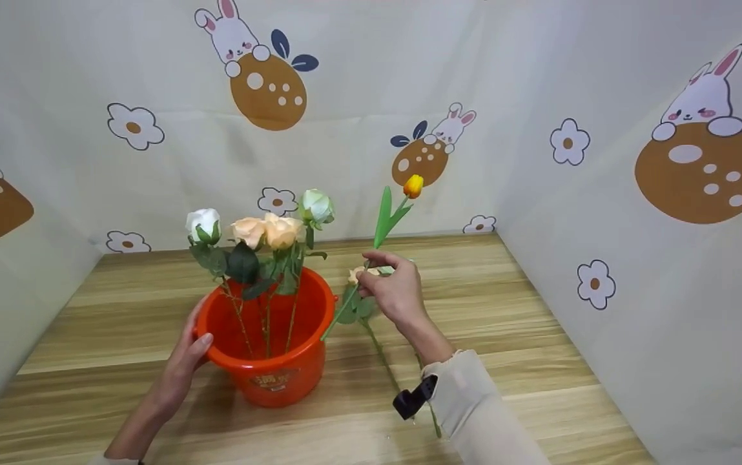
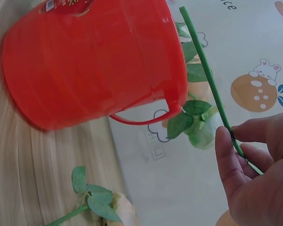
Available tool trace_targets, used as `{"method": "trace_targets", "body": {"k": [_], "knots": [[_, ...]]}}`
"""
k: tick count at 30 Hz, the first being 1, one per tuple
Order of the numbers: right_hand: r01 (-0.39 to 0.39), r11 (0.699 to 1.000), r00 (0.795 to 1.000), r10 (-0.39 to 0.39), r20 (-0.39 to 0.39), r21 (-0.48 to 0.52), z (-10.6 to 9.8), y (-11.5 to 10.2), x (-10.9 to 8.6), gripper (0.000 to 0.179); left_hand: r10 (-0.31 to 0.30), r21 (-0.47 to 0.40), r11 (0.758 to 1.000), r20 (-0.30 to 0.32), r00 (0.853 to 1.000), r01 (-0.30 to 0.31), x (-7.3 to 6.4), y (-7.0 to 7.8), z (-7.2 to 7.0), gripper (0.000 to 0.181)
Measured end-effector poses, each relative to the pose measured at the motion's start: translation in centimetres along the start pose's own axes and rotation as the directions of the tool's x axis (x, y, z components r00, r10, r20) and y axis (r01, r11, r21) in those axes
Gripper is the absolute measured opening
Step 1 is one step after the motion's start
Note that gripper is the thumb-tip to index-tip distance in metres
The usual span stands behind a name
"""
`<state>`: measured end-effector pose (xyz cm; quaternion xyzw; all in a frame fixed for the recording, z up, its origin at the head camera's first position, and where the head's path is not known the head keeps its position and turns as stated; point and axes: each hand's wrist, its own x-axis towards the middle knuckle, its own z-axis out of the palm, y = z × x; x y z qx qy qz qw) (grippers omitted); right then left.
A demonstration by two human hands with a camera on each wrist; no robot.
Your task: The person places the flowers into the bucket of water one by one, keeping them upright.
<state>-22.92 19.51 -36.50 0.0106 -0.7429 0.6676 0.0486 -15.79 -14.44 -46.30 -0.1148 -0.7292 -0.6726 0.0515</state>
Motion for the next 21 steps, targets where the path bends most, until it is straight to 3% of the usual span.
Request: {"method": "trace_targets", "body": {"k": [7, 12, 17, 21], "knots": [[0.084, 0.993, 0.996, -0.082, -0.027, 0.082, 1.7, -0.4, 0.1, 0.039, 0.002, -0.007, 1.0, 0.003, 1.0, -0.002, 0.0, -0.1, 0.0, 0.07], [0.141, 0.988, 0.99, -0.139, -0.025, 0.066, 2.8, -0.3, -0.1, 0.039, -0.002, 0.001, 1.0, -0.007, 1.0, 0.002, 0.0, -0.1, 0.0, 0.071], [0.181, 0.983, 0.983, -0.182, -0.036, -0.038, 3.8, 0.1, -0.2, 0.036, -0.013, 0.012, 1.0, -0.007, 1.0, 0.013, -0.1, -0.2, 0.0, 0.072], [0.246, 0.951, 0.964, -0.26, -0.053, -0.187, 4.3, 0.4, -0.5, 0.033, 0.0, 0.015, 1.0, -0.003, 1.0, 0.0, 0.0, -0.1, 0.1, 0.073]]}}
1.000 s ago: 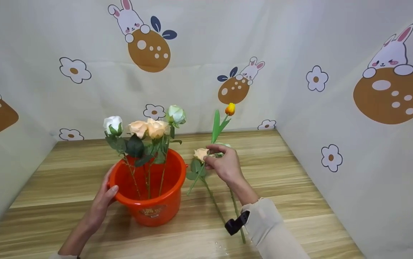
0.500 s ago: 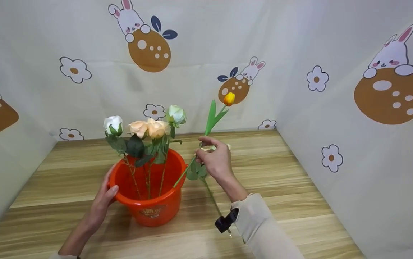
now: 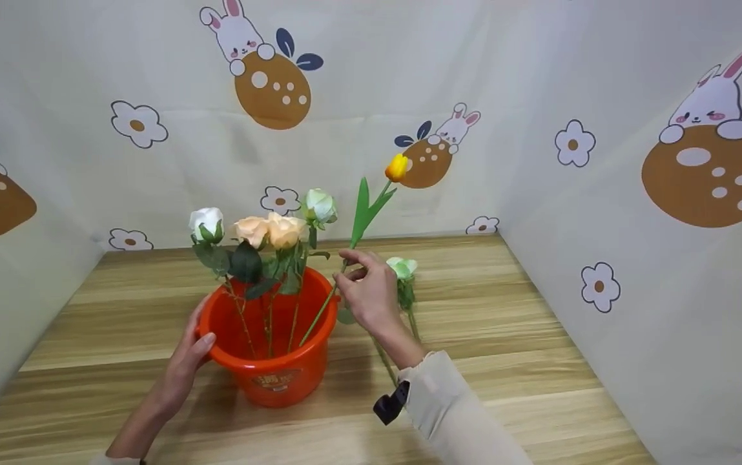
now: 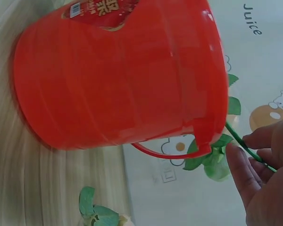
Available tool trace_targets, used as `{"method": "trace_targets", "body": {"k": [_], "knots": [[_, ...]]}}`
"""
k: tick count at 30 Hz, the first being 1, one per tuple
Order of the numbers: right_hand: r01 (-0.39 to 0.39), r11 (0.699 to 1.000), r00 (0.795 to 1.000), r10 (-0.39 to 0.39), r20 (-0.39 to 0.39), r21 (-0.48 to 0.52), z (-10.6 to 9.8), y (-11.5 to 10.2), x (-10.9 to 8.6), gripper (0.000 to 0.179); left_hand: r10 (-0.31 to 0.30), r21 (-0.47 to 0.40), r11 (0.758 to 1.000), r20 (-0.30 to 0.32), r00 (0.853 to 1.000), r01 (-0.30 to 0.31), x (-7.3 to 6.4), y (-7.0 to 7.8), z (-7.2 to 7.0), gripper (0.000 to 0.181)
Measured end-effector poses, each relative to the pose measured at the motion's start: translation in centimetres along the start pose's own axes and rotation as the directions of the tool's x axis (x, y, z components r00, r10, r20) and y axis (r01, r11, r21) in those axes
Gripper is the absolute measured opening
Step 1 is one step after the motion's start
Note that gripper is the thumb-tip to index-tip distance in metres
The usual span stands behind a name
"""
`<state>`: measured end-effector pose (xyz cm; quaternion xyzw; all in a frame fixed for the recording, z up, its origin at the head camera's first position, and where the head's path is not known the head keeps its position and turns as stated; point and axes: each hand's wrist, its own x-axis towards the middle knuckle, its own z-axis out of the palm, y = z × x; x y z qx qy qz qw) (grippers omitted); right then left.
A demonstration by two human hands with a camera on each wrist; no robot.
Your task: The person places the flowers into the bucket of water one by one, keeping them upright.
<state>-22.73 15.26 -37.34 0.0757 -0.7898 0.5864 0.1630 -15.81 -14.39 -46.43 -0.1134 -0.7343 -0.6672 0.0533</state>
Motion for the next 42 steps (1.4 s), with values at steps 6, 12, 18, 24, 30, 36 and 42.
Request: {"method": "trace_targets", "body": {"k": [6, 12, 18, 24, 30, 36, 42], "knots": [[0.142, 0.981, 0.989, -0.146, -0.016, -0.131, 0.6, 0.4, -0.4, 0.034, 0.005, -0.003, 1.0, -0.005, 1.0, -0.005, 0.0, 0.1, 0.0, 0.072], [0.212, 0.967, 0.977, -0.213, 0.004, -0.142, 1.0, 0.8, -0.7, 0.038, 0.008, -0.019, 1.0, 0.005, 1.0, -0.008, -0.1, 0.0, 0.0, 0.072], [0.24, 0.959, 0.971, -0.236, 0.041, -0.15, 1.2, 0.9, -1.0, 0.042, 0.013, -0.025, 1.0, 0.01, 1.0, -0.012, -0.1, -0.1, 0.0, 0.073], [0.287, 0.928, 0.958, -0.273, 0.091, -0.236, 1.4, 0.7, -1.2, 0.044, 0.009, -0.036, 0.999, 0.015, 1.0, -0.008, -0.1, 0.0, 0.0, 0.073], [0.366, 0.888, 0.93, -0.342, 0.133, -0.28, 1.6, 0.6, -1.2, 0.049, -0.011, -0.03, 0.999, 0.009, 1.0, 0.011, -0.1, 0.1, 0.0, 0.073], [0.377, 0.866, 0.926, -0.34, 0.166, -0.328, 1.7, 0.5, -1.2, 0.052, -0.011, -0.019, 1.0, 0.005, 1.0, 0.012, -0.1, 0.0, 0.0, 0.072], [0.354, 0.854, 0.932, -0.285, 0.226, -0.381, 1.6, 0.1, -1.3, 0.051, 0.013, -0.023, 1.0, 0.008, 1.0, -0.013, 0.0, -0.1, 0.0, 0.072]]}}
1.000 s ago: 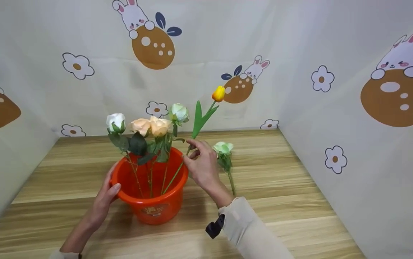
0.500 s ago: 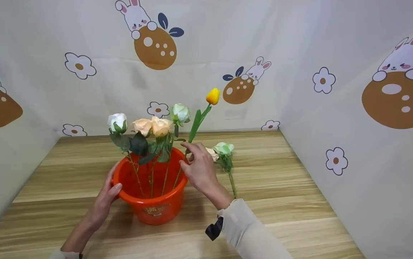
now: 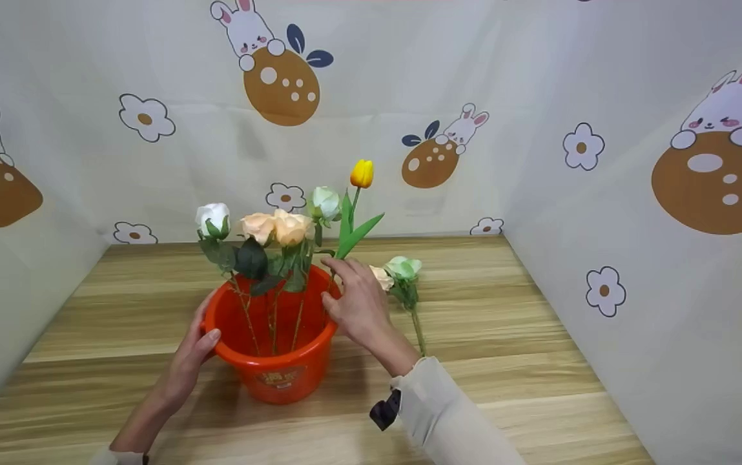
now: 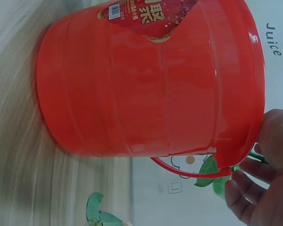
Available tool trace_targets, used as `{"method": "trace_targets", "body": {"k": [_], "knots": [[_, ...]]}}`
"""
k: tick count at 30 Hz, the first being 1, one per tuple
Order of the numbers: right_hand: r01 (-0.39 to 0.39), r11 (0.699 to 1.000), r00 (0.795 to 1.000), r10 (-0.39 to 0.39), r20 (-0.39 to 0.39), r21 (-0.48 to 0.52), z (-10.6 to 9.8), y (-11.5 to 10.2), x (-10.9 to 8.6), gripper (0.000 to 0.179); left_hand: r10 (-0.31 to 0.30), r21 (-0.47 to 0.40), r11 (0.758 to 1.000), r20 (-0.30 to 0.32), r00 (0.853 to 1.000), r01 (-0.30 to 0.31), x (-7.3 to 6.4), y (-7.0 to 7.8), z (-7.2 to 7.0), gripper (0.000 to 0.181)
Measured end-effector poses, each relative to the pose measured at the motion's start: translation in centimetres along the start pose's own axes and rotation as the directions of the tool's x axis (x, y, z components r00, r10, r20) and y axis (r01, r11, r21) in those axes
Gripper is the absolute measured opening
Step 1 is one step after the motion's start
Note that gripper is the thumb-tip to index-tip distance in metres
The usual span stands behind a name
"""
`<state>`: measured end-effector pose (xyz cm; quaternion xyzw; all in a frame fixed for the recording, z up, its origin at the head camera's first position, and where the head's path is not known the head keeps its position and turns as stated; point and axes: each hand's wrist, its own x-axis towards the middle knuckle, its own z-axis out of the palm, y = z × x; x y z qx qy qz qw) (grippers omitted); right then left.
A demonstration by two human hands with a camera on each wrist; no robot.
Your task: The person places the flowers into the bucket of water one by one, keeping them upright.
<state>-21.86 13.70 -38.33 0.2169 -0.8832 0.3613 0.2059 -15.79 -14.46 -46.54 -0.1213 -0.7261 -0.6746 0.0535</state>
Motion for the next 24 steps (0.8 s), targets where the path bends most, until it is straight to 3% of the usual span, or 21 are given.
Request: {"method": "trace_targets", "body": {"k": [7, 12, 24], "knots": [[-0.085, 0.993, 0.987, 0.095, 0.127, -0.08, -0.4, -0.4, 0.0, 0.05, 0.012, -0.014, 1.0, 0.012, 1.0, -0.012, 0.0, 0.0, 0.0, 0.074], [-0.094, 0.988, 0.975, 0.116, 0.189, -0.121, -0.6, -0.7, 0.0, 0.043, 0.021, -0.032, 0.999, 0.024, 0.999, -0.02, 0.0, -0.2, -0.1, 0.075], [-0.142, 0.976, 0.959, 0.177, 0.221, -0.167, -0.9, -1.2, 0.4, 0.036, 0.007, -0.031, 1.0, 0.018, 1.0, -0.006, 0.1, -0.1, -0.1, 0.073]]}}
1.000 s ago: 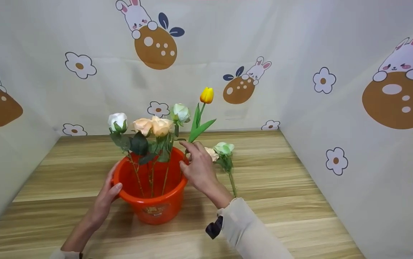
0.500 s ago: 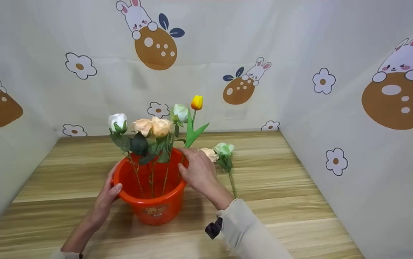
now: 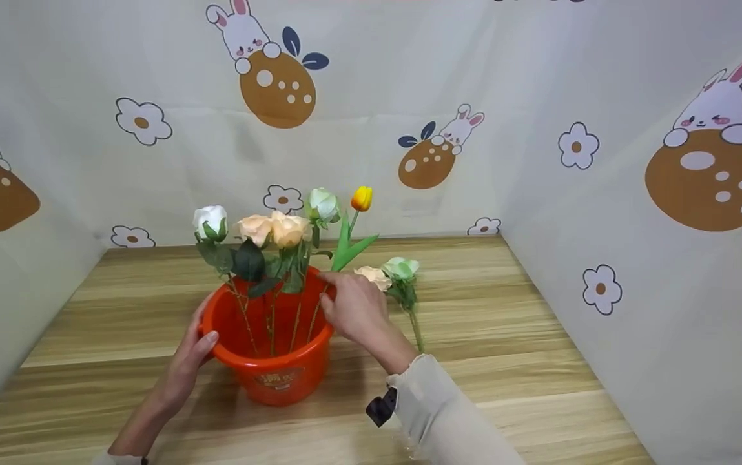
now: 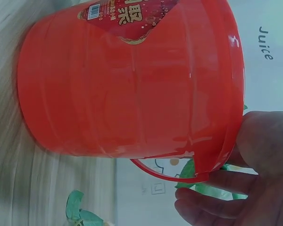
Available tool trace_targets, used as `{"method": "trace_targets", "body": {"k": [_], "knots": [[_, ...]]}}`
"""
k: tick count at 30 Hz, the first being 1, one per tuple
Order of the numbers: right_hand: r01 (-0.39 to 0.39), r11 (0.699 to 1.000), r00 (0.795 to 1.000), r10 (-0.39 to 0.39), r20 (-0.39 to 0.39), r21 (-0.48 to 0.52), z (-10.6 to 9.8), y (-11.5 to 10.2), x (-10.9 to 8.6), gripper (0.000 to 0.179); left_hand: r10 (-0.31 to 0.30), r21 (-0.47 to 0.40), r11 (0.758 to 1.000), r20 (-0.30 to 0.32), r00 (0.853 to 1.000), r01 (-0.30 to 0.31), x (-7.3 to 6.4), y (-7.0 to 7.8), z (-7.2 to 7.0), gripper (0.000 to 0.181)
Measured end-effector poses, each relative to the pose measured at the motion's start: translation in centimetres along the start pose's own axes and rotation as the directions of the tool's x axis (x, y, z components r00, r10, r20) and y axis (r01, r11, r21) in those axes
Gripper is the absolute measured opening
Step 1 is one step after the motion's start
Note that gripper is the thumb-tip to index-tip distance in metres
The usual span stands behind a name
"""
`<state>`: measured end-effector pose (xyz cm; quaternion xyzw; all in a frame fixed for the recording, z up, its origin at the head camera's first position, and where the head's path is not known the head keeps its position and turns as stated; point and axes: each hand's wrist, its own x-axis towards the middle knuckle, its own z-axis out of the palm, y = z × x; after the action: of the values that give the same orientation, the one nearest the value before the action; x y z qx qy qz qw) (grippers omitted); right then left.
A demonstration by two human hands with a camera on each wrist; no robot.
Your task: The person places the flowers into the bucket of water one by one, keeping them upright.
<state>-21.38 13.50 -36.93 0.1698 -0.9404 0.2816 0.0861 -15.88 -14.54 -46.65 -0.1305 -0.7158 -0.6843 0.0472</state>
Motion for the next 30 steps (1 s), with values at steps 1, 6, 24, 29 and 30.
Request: {"method": "trace_targets", "body": {"k": [1, 6, 24, 29, 30], "knots": [[-0.003, 1.0, 1.0, 0.003, 0.002, -0.002, 0.01, -0.02, 0.05, 0.036, 0.0, 0.003, 1.0, -0.005, 1.0, 0.0, -0.01, 0.01, 0.01, 0.073], [0.005, 1.0, 1.0, -0.005, 0.003, -0.021, 0.14, -0.04, 0.16, 0.036, -0.014, 0.014, 1.0, -0.022, 1.0, 0.014, -0.11, 0.05, 0.08, 0.071], [-0.005, 0.999, 1.0, 0.004, 0.024, 0.048, 0.27, 0.25, 0.14, 0.039, -0.024, 0.022, 0.999, -0.018, 1.0, 0.025, -0.02, 0.32, -0.02, 0.072], [0.01, 0.998, 0.999, -0.013, 0.052, 0.069, 0.24, 0.38, 0.19, 0.041, -0.045, 0.028, 0.999, -0.031, 0.999, 0.046, -0.07, 0.19, 0.1, 0.071], [0.012, 0.997, 0.998, -0.016, 0.062, 0.075, 0.23, 0.41, 0.2, 0.041, -0.045, 0.029, 0.999, -0.031, 0.998, 0.046, -0.08, 0.18, 0.11, 0.071]]}}
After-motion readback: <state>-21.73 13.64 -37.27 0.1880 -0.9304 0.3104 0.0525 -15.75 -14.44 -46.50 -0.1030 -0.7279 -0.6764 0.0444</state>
